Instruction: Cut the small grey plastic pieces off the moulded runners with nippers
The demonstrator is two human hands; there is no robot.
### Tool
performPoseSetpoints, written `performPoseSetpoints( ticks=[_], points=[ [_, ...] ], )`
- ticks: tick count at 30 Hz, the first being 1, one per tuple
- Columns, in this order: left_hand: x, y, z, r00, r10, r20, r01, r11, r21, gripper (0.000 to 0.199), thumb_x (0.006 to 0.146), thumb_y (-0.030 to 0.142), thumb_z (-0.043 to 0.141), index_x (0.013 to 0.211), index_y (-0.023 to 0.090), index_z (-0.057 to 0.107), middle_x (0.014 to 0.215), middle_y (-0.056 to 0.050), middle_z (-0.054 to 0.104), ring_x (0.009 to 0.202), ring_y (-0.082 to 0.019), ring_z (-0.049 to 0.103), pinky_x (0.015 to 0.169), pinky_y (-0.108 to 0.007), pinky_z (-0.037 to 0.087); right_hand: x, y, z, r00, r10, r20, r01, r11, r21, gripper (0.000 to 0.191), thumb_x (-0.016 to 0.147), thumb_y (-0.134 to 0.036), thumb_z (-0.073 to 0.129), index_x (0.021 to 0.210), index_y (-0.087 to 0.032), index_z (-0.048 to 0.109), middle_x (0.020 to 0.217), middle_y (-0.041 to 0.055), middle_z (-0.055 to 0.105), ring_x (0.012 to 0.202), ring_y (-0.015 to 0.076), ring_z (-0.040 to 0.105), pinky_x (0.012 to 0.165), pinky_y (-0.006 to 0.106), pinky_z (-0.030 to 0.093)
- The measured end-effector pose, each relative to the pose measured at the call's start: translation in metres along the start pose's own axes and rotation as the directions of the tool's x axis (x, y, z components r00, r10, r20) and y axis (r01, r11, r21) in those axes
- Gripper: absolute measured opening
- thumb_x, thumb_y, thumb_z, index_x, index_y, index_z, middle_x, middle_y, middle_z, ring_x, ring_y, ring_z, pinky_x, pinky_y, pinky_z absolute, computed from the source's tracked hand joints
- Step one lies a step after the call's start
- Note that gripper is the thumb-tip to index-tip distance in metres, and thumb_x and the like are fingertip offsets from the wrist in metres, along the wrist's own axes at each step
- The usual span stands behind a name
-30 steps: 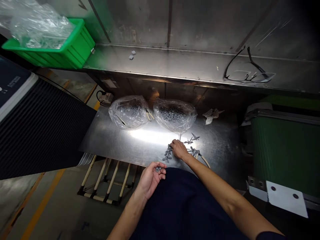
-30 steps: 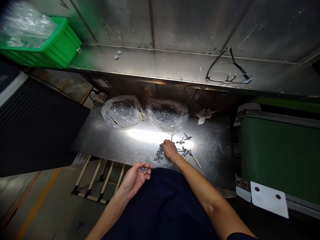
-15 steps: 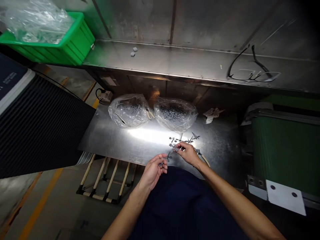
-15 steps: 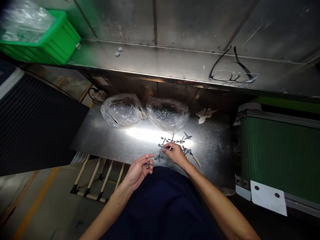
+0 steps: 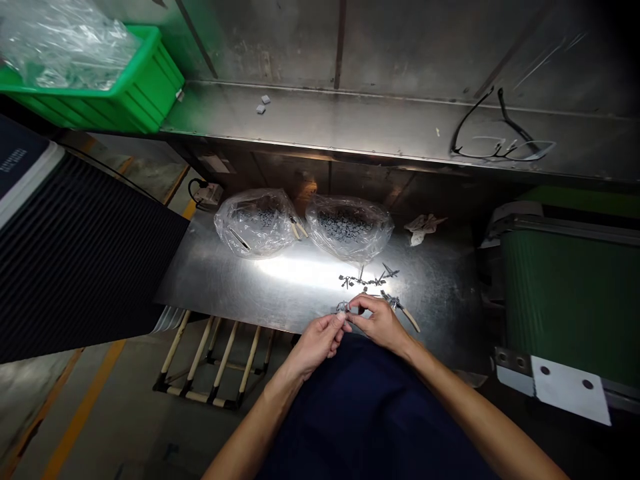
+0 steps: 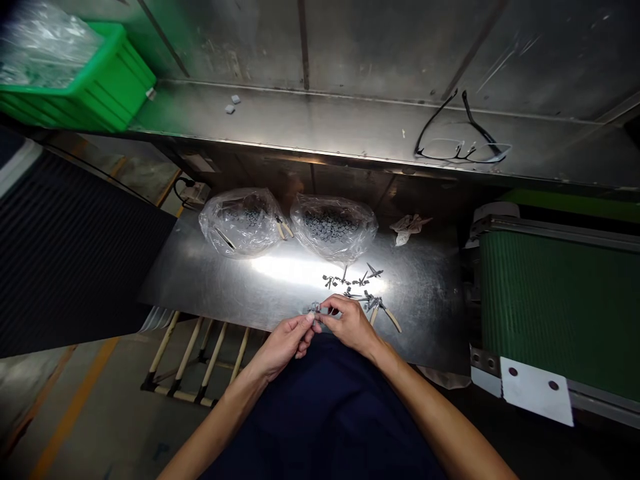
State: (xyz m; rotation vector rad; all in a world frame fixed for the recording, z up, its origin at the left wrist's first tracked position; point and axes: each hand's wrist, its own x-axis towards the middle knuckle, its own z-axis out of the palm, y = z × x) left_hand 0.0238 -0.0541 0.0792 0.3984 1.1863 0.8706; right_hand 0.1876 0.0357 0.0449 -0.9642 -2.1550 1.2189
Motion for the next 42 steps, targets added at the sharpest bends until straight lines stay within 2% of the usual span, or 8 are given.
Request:
performPoseSetpoints(
  ticks=[6, 10, 15, 19, 23, 29, 34, 42],
  points=[
    [0.004, -0.003, 0.004, 1.000, -0.025, -0.011, 0.025, 0.999, 0.040, 0.045, 0.079, 0.059, 0.066, 0.078, 0.014, 0.063, 0.060, 0.006, 0.041, 0.048, -0.005, 0.027, 0.046, -0.021, 0.017, -0.011, 0.006, 0.003, 1.000, -0.022, -0.003, 0.022, 0.994, -0.109, 0.023, 0.096, -0.037, 0.059, 0.091, -0.016, 0.065, 0.086, 0.0019, 0.066, 0.079, 0.0144, 0.063, 0.074, 0.032, 0.054],
    [0.012, -0.007, 0.005, 0.994, -0.095, -0.051, 0.096, 0.995, 0.017, 0.040, 0.077, 0.054, 0.067, 0.072, 0.014, 0.061, 0.056, 0.007, 0.039, 0.044, -0.004, 0.022, 0.043, -0.022, 0.011, -0.009, 0.031, 0.005, 0.999, 0.041, -0.021, -0.046, 0.964, -0.261, 0.022, 0.096, -0.037, 0.058, 0.096, -0.016, 0.066, 0.095, 0.0037, 0.067, 0.089, 0.0167, 0.064, 0.084, 0.038, 0.054],
    [0.005, -0.008, -0.002, 0.990, -0.136, -0.041, 0.132, 0.989, -0.072, 0.031, 0.076, 0.042, 0.069, 0.071, 0.012, 0.062, 0.058, 0.004, 0.043, 0.045, -0.005, 0.029, 0.042, -0.022, 0.015, -0.001, 0.085, -0.030, 0.945, 0.262, -0.197, -0.324, 0.840, -0.435, 0.024, 0.097, -0.036, 0.058, 0.109, -0.016, 0.063, 0.108, 0.0065, 0.065, 0.093, 0.0184, 0.064, 0.084, 0.039, 0.054],
    [0.001, -0.009, -0.006, 0.992, -0.115, -0.061, 0.100, 0.975, -0.199, 0.026, 0.078, 0.038, 0.067, 0.081, 0.012, 0.062, 0.067, 0.002, 0.047, 0.050, -0.005, 0.037, 0.045, -0.019, 0.022, 0.006, 0.107, -0.048, 0.922, 0.348, -0.170, -0.385, 0.777, -0.498, 0.026, 0.096, -0.036, 0.060, 0.114, -0.018, 0.063, 0.118, 0.0082, 0.063, 0.101, 0.0205, 0.062, 0.088, 0.042, 0.053],
    [0.004, -0.012, -0.006, 0.991, -0.098, -0.096, 0.067, 0.956, -0.287, 0.022, 0.078, 0.029, 0.064, 0.090, 0.011, 0.064, 0.073, 0.000, 0.050, 0.052, -0.006, 0.041, 0.043, -0.019, 0.023, 0.020, 0.098, -0.017, 0.937, 0.333, -0.104, -0.339, 0.799, -0.496, 0.035, 0.095, -0.036, 0.060, 0.126, -0.019, 0.058, 0.131, 0.0105, 0.056, 0.115, 0.0254, 0.057, 0.097, 0.049, 0.049],
    [0.004, -0.020, -0.008, 0.990, -0.066, -0.127, 0.016, 0.932, -0.362, 0.021, 0.073, 0.016, 0.059, 0.092, 0.011, 0.064, 0.074, -0.001, 0.054, 0.053, -0.007, 0.045, 0.042, -0.019, 0.028, 0.053, 0.096, 0.038, 0.891, 0.454, -0.007, -0.423, 0.824, -0.376, 0.032, 0.096, -0.037, 0.060, 0.120, -0.017, 0.060, 0.119, 0.0088, 0.062, 0.101, 0.0212, 0.063, 0.087, 0.042, 0.054],
    [0.004, -0.026, -0.014, 0.981, -0.050, -0.185, -0.028, 0.918, -0.397, 0.009, 0.085, 0.018, 0.058, 0.090, 0.012, 0.062, 0.075, 0.000, 0.056, 0.058, -0.009, 0.050, 0.046, -0.019, 0.036, 0.061, 0.099, 0.036, 0.850, 0.523, 0.058, -0.498, 0.835, -0.235, 0.029, 0.096, -0.036, 0.060, 0.118, -0.016, 0.061, 0.115, 0.0079, 0.064, 0.095, 0.0193, 0.064, 0.082, 0.039, 0.056],
    [0.013, -0.026, -0.014, 0.982, -0.034, -0.187, -0.044, 0.917, -0.397, 0.039, 0.089, 0.047, 0.060, 0.095, 0.009, 0.066, 0.070, 0.001, 0.051, 0.055, -0.009, 0.049, 0.046, -0.021, 0.037, 0.026, 0.039, 0.020, 0.916, 0.317, 0.247, -0.344, 0.936, 0.073, 0.026, 0.095, -0.037, 0.062, 0.107, -0.014, 0.063, 0.093, 0.0030, 0.066, 0.078, 0.0148, 0.065, 0.073, 0.033, 0.057]
  ],
)
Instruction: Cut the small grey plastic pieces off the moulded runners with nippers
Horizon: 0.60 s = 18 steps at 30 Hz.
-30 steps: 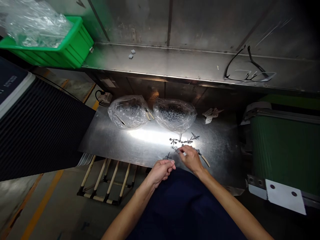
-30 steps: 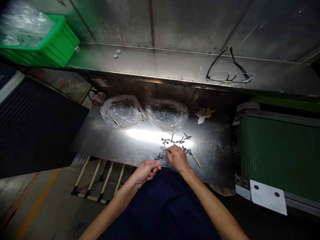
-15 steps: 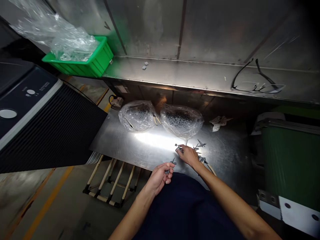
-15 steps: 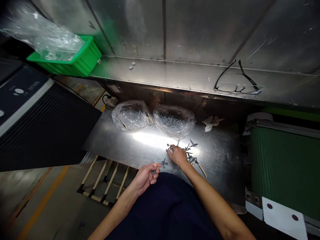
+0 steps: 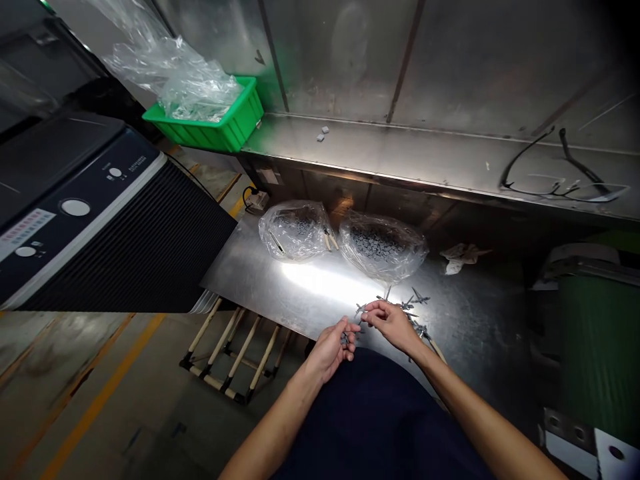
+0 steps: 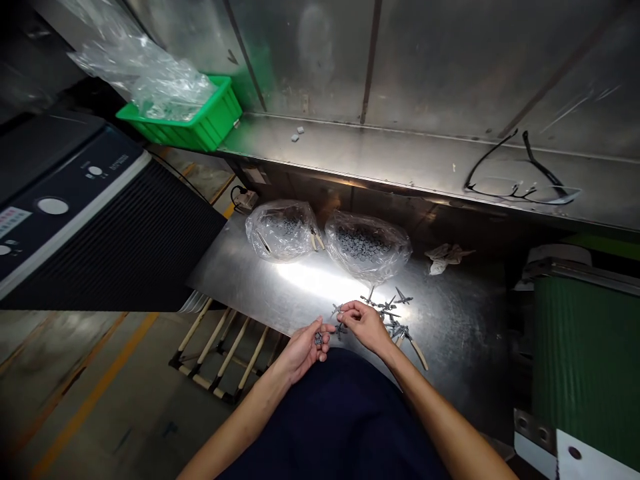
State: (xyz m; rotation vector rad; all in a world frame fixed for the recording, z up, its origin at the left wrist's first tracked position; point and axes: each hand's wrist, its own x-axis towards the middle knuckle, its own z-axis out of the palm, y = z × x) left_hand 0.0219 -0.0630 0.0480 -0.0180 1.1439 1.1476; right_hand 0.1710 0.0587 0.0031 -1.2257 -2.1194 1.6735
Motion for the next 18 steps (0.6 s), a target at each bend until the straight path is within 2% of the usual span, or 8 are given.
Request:
performPoseSetpoints(
  ticks=[3, 7, 11, 15, 18],
  points=[
    [0.000, 0.002, 0.005, 0.999, 0.004, 0.039, -0.006, 0.999, 0.031, 0.044, 0.084, 0.055, 0.065, 0.086, 0.011, 0.064, 0.067, 0.002, 0.049, 0.054, -0.008, 0.046, 0.045, -0.020, 0.033, -0.012, -0.016, 0.000, 0.998, -0.065, 0.006, 0.065, 0.998, 0.024, 0.025, 0.094, -0.037, 0.063, 0.104, -0.014, 0.064, 0.088, 0.0016, 0.067, 0.076, 0.0143, 0.065, 0.073, 0.034, 0.056],
    [0.002, 0.002, 0.010, 0.999, 0.009, 0.047, -0.011, 0.999, 0.049, 0.034, 0.087, 0.043, 0.067, 0.075, 0.013, 0.056, 0.061, 0.006, 0.043, 0.048, -0.005, 0.038, 0.041, -0.017, 0.026, -0.015, -0.025, -0.003, 0.993, -0.107, -0.047, 0.105, 0.994, -0.036, 0.024, 0.095, -0.037, 0.062, 0.099, -0.014, 0.065, 0.087, 0.0018, 0.067, 0.077, 0.0147, 0.065, 0.075, 0.034, 0.056],
    [0.011, 0.001, 0.011, 0.998, 0.053, -0.017, -0.053, 0.998, 0.021, 0.028, 0.094, 0.034, 0.059, 0.075, 0.014, 0.053, 0.060, 0.008, 0.041, 0.045, -0.004, 0.033, 0.039, -0.017, 0.026, -0.009, -0.028, 0.002, 0.987, -0.135, -0.089, 0.121, 0.981, -0.149, 0.023, 0.096, -0.037, 0.060, 0.099, -0.015, 0.066, 0.095, 0.0037, 0.068, 0.085, 0.0158, 0.065, 0.081, 0.036, 0.055],
    [0.016, 0.000, 0.010, 0.992, 0.091, -0.089, -0.091, 0.996, -0.004, 0.028, 0.095, 0.035, 0.058, 0.077, 0.014, 0.054, 0.060, 0.008, 0.042, 0.043, -0.004, 0.032, 0.038, -0.017, 0.027, 0.004, -0.019, 0.014, 0.988, -0.121, -0.100, 0.093, 0.965, -0.246, 0.024, 0.097, -0.036, 0.059, 0.105, -0.015, 0.065, 0.101, 0.0049, 0.067, 0.087, 0.0165, 0.065, 0.080, 0.037, 0.056],
    [0.009, -0.001, 0.004, 0.986, 0.112, -0.124, -0.115, 0.993, -0.015, 0.029, 0.095, 0.035, 0.058, 0.076, 0.014, 0.054, 0.059, 0.008, 0.042, 0.043, -0.004, 0.033, 0.038, -0.017, 0.027, 0.017, 0.003, 0.005, 0.986, -0.057, -0.154, 0.003, 0.943, -0.333, 0.025, 0.097, -0.036, 0.058, 0.110, -0.015, 0.063, 0.105, 0.0059, 0.066, 0.088, 0.0168, 0.065, 0.080, 0.037, 0.056]
  ],
)
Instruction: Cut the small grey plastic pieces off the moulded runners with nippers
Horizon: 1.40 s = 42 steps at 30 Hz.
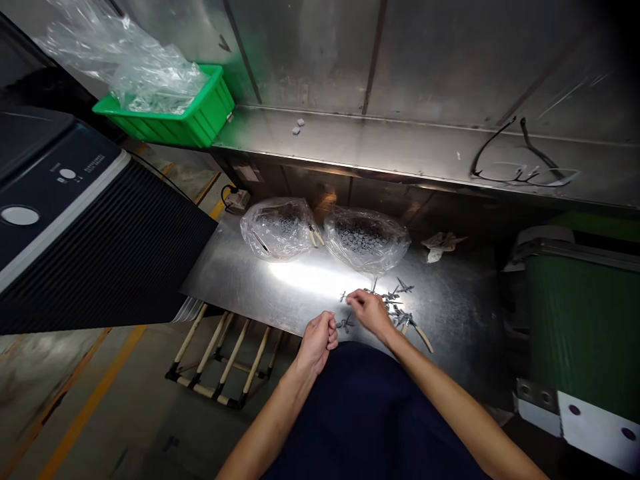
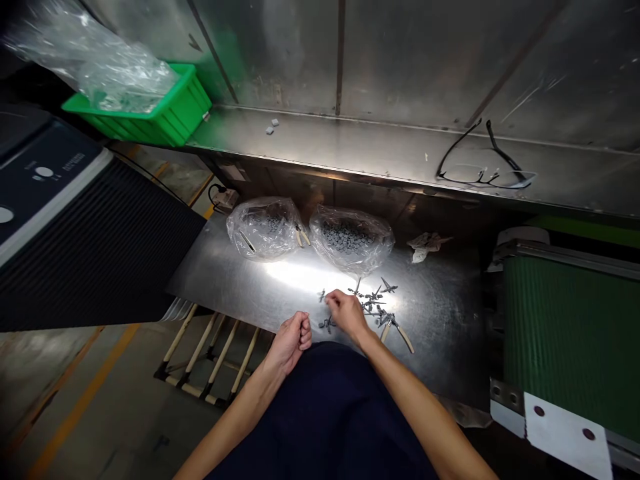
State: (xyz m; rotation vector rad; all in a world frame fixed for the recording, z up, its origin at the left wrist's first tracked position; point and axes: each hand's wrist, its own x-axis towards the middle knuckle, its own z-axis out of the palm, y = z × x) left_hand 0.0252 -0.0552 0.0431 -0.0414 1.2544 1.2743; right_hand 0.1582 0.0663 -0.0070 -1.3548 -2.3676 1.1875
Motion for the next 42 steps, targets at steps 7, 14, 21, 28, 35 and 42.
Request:
performPoseSetpoints(
  ticks=[7, 14, 21, 28, 35, 42],
  points=[
    [-0.014, -0.005, -0.024, 0.998, -0.058, -0.019, 0.057, 0.997, -0.043, 0.027, 0.095, 0.037, 0.058, 0.081, 0.014, 0.057, 0.066, 0.005, 0.050, 0.050, -0.006, 0.045, 0.043, -0.018, 0.037, 0.003, 0.050, -0.014, 0.997, 0.079, -0.020, -0.081, 0.966, -0.246, 0.029, 0.096, -0.035, 0.059, 0.120, -0.018, 0.061, 0.123, 0.0092, 0.061, 0.106, 0.0221, 0.062, 0.091, 0.044, 0.053],
    [-0.009, -0.010, -0.027, 0.996, -0.090, -0.016, 0.090, 0.996, -0.005, 0.021, 0.095, 0.033, 0.058, 0.094, 0.012, 0.062, 0.074, 0.002, 0.057, 0.055, -0.007, 0.050, 0.046, -0.019, 0.041, -0.010, 0.024, 0.028, 0.966, -0.033, 0.257, 0.103, 0.959, -0.265, 0.030, 0.096, -0.035, 0.060, 0.119, -0.018, 0.062, 0.124, 0.0092, 0.061, 0.109, 0.0232, 0.060, 0.094, 0.046, 0.051],
    [-0.004, -0.017, -0.033, 0.996, -0.083, -0.030, 0.085, 0.993, 0.077, 0.012, 0.092, 0.023, 0.062, 0.097, 0.012, 0.063, 0.082, 0.000, 0.061, 0.062, -0.009, 0.056, 0.050, -0.019, 0.046, -0.003, 0.017, 0.030, 0.959, 0.032, 0.283, 0.000, 0.994, -0.110, 0.026, 0.097, -0.036, 0.058, 0.113, -0.017, 0.063, 0.113, 0.0073, 0.065, 0.095, 0.0186, 0.064, 0.084, 0.039, 0.056],
    [-0.002, -0.017, -0.029, 0.997, -0.063, -0.039, 0.068, 0.988, 0.138, 0.036, 0.093, 0.045, 0.059, 0.090, 0.010, 0.066, 0.072, 0.000, 0.059, 0.057, -0.008, 0.053, 0.048, -0.020, 0.040, -0.015, -0.013, 0.014, 0.982, 0.002, 0.191, -0.029, 0.990, 0.137, 0.026, 0.098, -0.037, 0.057, 0.108, -0.014, 0.064, 0.099, 0.0046, 0.067, 0.082, 0.0154, 0.065, 0.075, 0.034, 0.057],
    [-0.004, -0.013, -0.019, 0.999, -0.023, 0.029, 0.017, 0.979, 0.201, 0.031, 0.093, 0.040, 0.060, 0.080, 0.012, 0.063, 0.064, 0.004, 0.053, 0.050, -0.006, 0.044, 0.045, -0.019, 0.035, -0.026, -0.033, 0.008, 0.995, -0.049, 0.092, 0.031, 0.981, 0.189, 0.025, 0.097, -0.038, 0.058, 0.102, -0.015, 0.066, 0.091, 0.0024, 0.067, 0.075, 0.0135, 0.064, 0.071, 0.031, 0.056],
    [-0.009, -0.014, -0.013, 0.997, -0.068, 0.048, 0.061, 0.988, 0.141, 0.026, 0.093, 0.034, 0.061, 0.078, 0.013, 0.059, 0.063, 0.005, 0.051, 0.048, -0.006, 0.042, 0.044, -0.019, 0.037, -0.013, -0.010, 0.005, 0.996, 0.058, -0.067, -0.044, 0.981, 0.191, 0.024, 0.097, -0.037, 0.058, 0.106, -0.016, 0.065, 0.101, 0.0049, 0.067, 0.085, 0.0160, 0.065, 0.079, 0.035, 0.056]
  ],
)
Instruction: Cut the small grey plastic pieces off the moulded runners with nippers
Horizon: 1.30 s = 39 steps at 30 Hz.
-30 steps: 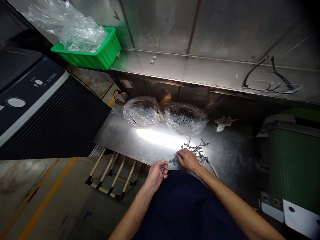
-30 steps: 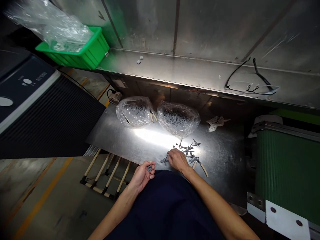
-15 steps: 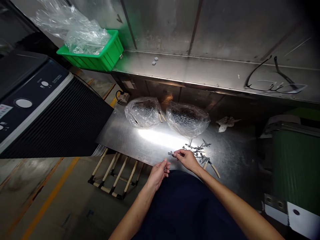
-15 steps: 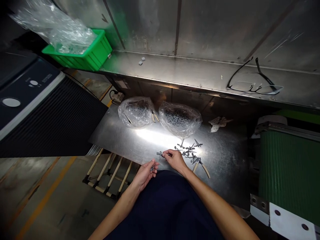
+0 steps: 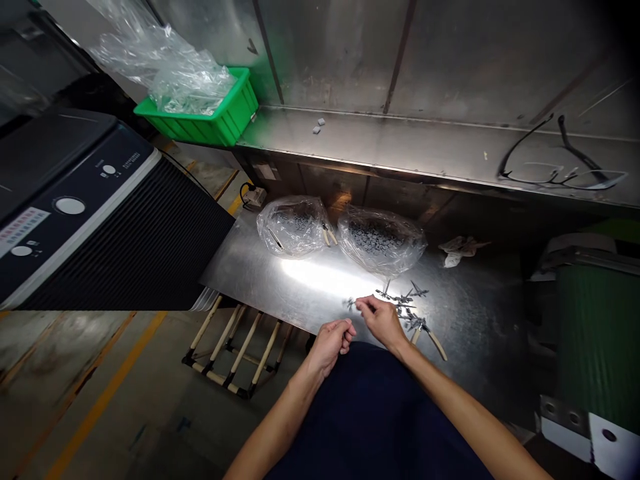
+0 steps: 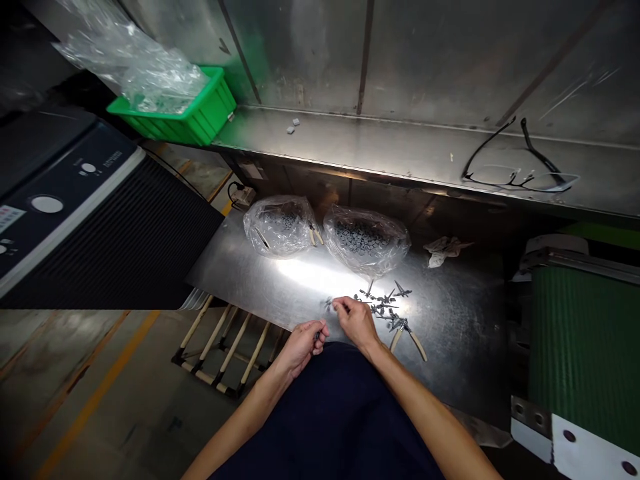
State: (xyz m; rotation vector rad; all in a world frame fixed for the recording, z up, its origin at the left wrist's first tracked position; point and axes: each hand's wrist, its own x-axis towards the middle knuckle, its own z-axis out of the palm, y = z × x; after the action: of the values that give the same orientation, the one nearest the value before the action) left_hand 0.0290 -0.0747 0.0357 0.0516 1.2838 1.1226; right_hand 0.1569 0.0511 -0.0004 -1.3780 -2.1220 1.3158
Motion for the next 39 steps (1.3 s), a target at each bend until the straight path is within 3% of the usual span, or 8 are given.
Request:
performPoseSetpoints(
  ticks=[3, 6, 11, 17, 24, 30, 35, 39],
  points=[
    [-0.003, -0.005, -0.007, 0.999, -0.042, -0.016, 0.040, 0.995, -0.089, 0.022, 0.093, 0.032, 0.061, 0.082, 0.013, 0.061, 0.067, 0.004, 0.055, 0.049, -0.006, 0.045, 0.045, -0.019, 0.040, 0.017, 0.025, -0.026, 0.987, 0.121, -0.109, -0.121, 0.993, 0.006, 0.027, 0.097, -0.037, 0.057, 0.110, -0.015, 0.063, 0.104, 0.0058, 0.066, 0.089, 0.0175, 0.065, 0.080, 0.037, 0.056],
    [0.004, -0.010, -0.024, 0.993, -0.080, -0.088, 0.059, 0.974, -0.218, 0.021, 0.094, 0.033, 0.060, 0.092, 0.013, 0.062, 0.078, 0.001, 0.060, 0.058, -0.008, 0.053, 0.051, -0.021, 0.047, 0.021, 0.048, -0.049, 0.971, 0.209, -0.115, -0.206, 0.978, 0.033, 0.026, 0.096, -0.037, 0.060, 0.107, -0.014, 0.064, 0.102, 0.0051, 0.066, 0.086, 0.0170, 0.065, 0.077, 0.036, 0.056],
    [0.031, -0.004, -0.055, 0.957, -0.173, -0.233, 0.072, 0.919, -0.388, 0.026, 0.094, 0.033, 0.060, 0.111, 0.014, 0.061, 0.099, -0.005, 0.064, 0.077, -0.014, 0.063, 0.065, -0.029, 0.056, -0.002, 0.055, -0.031, 0.964, 0.264, -0.004, -0.260, 0.950, 0.172, 0.021, 0.095, -0.034, 0.062, 0.101, -0.014, 0.065, 0.094, 0.0029, 0.066, 0.079, 0.0144, 0.064, 0.073, 0.032, 0.056],
    [0.066, 0.062, -0.074, 0.944, -0.101, -0.314, -0.060, 0.884, -0.464, 0.028, 0.094, 0.032, 0.060, 0.116, 0.014, 0.060, 0.107, -0.007, 0.064, 0.084, -0.016, 0.064, 0.069, -0.032, 0.058, -0.023, 0.021, 0.003, 0.949, 0.291, 0.121, -0.312, 0.816, 0.487, 0.020, 0.093, -0.032, 0.065, 0.086, -0.014, 0.064, 0.075, -0.0017, 0.064, 0.065, 0.0113, 0.060, 0.065, 0.028, 0.054],
    [0.092, 0.150, -0.063, 0.980, 0.043, -0.192, -0.135, 0.856, -0.499, 0.026, 0.094, 0.029, 0.061, 0.115, 0.014, 0.061, 0.108, -0.008, 0.065, 0.087, -0.017, 0.066, 0.072, -0.033, 0.059, -0.064, -0.060, -0.042, 0.952, 0.257, 0.169, -0.265, 0.403, 0.876, 0.035, 0.074, -0.045, 0.082, 0.091, -0.017, 0.068, 0.084, 0.0043, 0.072, 0.068, 0.0127, 0.063, 0.068, 0.029, 0.052],
    [0.109, 0.163, -0.067, 0.975, -0.057, -0.217, -0.053, 0.881, -0.471, 0.027, 0.094, 0.029, 0.060, 0.117, 0.014, 0.060, 0.110, -0.008, 0.065, 0.087, -0.017, 0.065, 0.071, -0.033, 0.058, -0.093, -0.098, -0.055, 0.957, 0.248, 0.148, -0.182, 0.118, 0.976, 0.031, 0.074, -0.042, 0.083, 0.087, -0.018, 0.069, 0.070, -0.0015, 0.065, 0.054, 0.0085, 0.056, 0.058, 0.026, 0.050],
    [0.126, 0.173, -0.081, 0.923, -0.138, -0.360, -0.007, 0.927, -0.374, 0.030, 0.094, 0.032, 0.060, 0.119, 0.015, 0.059, 0.110, -0.008, 0.064, 0.085, -0.017, 0.064, 0.069, -0.032, 0.058, -0.105, -0.098, -0.046, 0.959, 0.249, 0.133, -0.132, -0.020, 0.991, 0.027, 0.075, -0.037, 0.083, 0.088, -0.017, 0.070, 0.067, -0.0027, 0.063, 0.054, 0.0094, 0.057, 0.055, 0.024, 0.051],
    [0.143, 0.207, -0.076, 0.902, -0.084, -0.424, -0.036, 0.963, -0.268, 0.031, 0.094, 0.033, 0.060, 0.119, 0.015, 0.059, 0.110, -0.008, 0.064, 0.086, -0.017, 0.064, 0.070, -0.033, 0.058, -0.108, -0.099, -0.038, 0.961, 0.249, 0.122, -0.102, -0.093, 0.990, 0.022, 0.077, -0.034, 0.082, 0.085, -0.018, 0.069, 0.065, -0.0038, 0.061, 0.053, 0.0079, 0.057, 0.056, 0.023, 0.050]
  ],
)
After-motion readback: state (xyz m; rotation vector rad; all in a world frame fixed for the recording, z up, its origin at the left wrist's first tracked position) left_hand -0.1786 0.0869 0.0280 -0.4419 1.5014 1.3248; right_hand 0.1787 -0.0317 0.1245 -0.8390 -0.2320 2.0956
